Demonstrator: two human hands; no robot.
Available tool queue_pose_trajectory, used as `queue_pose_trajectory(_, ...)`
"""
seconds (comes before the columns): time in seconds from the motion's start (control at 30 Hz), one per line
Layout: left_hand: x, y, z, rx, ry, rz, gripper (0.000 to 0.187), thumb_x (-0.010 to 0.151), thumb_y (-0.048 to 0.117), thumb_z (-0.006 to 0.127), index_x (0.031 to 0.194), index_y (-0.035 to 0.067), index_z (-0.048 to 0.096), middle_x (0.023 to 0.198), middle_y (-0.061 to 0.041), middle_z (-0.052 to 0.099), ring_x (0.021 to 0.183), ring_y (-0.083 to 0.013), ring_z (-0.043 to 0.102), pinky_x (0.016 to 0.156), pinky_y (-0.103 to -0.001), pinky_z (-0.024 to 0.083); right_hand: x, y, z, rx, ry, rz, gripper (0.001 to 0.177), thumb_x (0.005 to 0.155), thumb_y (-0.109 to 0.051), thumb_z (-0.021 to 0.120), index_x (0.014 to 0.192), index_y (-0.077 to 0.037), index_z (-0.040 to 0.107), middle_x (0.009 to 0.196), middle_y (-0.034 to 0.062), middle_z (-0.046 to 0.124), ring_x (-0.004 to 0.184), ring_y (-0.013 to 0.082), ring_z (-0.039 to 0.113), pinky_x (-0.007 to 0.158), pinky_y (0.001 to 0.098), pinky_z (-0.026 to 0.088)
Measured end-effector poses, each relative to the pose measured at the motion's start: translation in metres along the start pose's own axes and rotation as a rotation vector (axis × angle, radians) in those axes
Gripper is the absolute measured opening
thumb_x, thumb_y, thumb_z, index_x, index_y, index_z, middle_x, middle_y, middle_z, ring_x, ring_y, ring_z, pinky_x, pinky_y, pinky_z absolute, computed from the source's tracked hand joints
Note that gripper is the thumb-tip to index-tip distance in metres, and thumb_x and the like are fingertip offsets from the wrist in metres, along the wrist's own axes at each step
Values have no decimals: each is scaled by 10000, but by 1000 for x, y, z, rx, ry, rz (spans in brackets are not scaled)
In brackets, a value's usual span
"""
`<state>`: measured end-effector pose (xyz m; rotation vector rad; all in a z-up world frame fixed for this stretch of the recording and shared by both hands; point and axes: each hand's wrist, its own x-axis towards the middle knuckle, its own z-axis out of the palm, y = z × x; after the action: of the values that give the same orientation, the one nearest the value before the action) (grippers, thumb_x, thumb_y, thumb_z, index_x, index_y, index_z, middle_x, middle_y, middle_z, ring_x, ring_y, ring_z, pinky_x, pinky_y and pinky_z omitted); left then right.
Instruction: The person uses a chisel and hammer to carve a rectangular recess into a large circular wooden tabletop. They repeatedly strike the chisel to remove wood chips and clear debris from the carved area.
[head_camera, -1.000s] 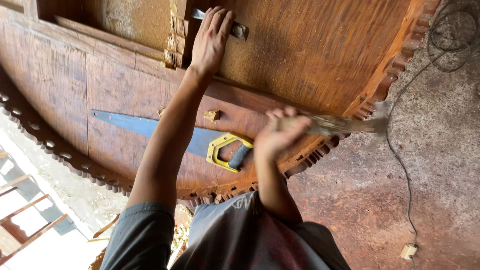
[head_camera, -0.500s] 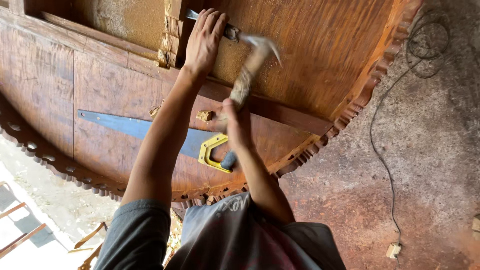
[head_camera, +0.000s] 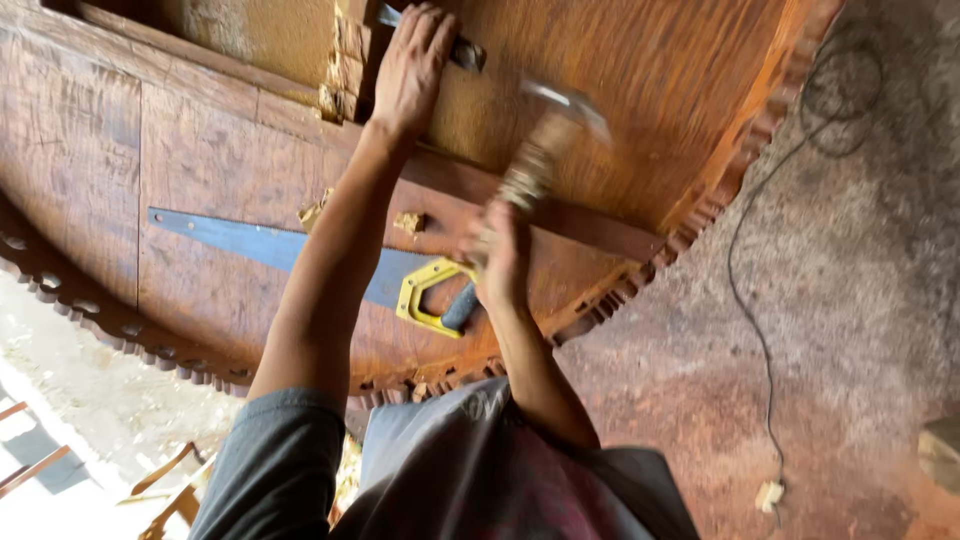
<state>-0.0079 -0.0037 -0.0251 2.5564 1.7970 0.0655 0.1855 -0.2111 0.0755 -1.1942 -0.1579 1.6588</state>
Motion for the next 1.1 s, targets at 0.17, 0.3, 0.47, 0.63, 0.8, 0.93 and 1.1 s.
queue_pose_trajectory(0.17, 6, -5, -1, -59, 47, -19, 624, 958, -183, 496, 1544, 32, 480, 1517, -181, 515, 1449, -313, 443, 1284, -400, 274, 12, -48, -21, 283, 202, -318, 294, 1057, -402, 556, 1055, -112, 510, 820, 16, 598, 653, 127, 568, 559, 298, 499)
queue_pose_trajectory(0.3, 6, -8, 2, -37, 75, 4, 601, 945, -170, 500, 1520, 4, 486, 1494, -199, 526, 1435, -320, 453, 1276, -413, 286, 15, -22, 29, 1, -83, -45, 262, 1023, -361, 584, 1055, -115, 498, 784, 29, 578, 587, 156, 563, 514, 340, 496)
queue_pose_trajectory(0.47, 12, -9, 4, -23, 74, -26, 636, 923, -200, 522, 1521, 13, 483, 1496, -187, 537, 1434, -315, 459, 1271, -395, 287, -4, -37, 14, 221, -13, -99, 298, 999, -409, 593, 1041, -120, 531, 794, 19, 589, 619, 143, 582, 563, 349, 528)
queue_pose_trajectory(0.63, 8, -4, 7, -50, 51, -53, 670, 906, -217, 523, 1528, 30, 485, 1503, -183, 530, 1431, -306, 460, 1279, -389, 267, 8, -33, 29, 345, 197, -278, 428, 1045, -517, 535, 980, -95, 508, 787, 26, 608, 649, 146, 586, 655, 338, 560)
queue_pose_trajectory(0.8, -4, -4, 2, -37, 55, -15, 592, 915, -131, 540, 1495, -16, 498, 1469, -221, 532, 1407, -362, 465, 1247, -427, 274, -9, -24, 54, 52, -45, 109, 304, 1002, -434, 574, 1016, -137, 515, 733, -4, 568, 608, 144, 565, 603, 347, 534)
queue_pose_trajectory(0.93, 8, 0, -1, -108, 84, -64, 489, 1012, -78, 507, 1494, 2, 502, 1488, -209, 526, 1421, -343, 467, 1266, -425, 279, -6, -48, 30, 314, 194, -222, 351, 1038, -459, 535, 1002, -111, 507, 770, 16, 595, 642, 139, 555, 629, 335, 518)
queue_pose_trajectory(1.1, 13, -3, 5, -57, 8, -62, 538, 955, -68, 476, 1491, -15, 489, 1447, -210, 540, 1394, -329, 474, 1257, -419, 277, 12, -24, 50, 106, -34, 98, 327, 1026, -461, 520, 985, -139, 480, 774, 16, 571, 634, 146, 538, 610, 339, 495)
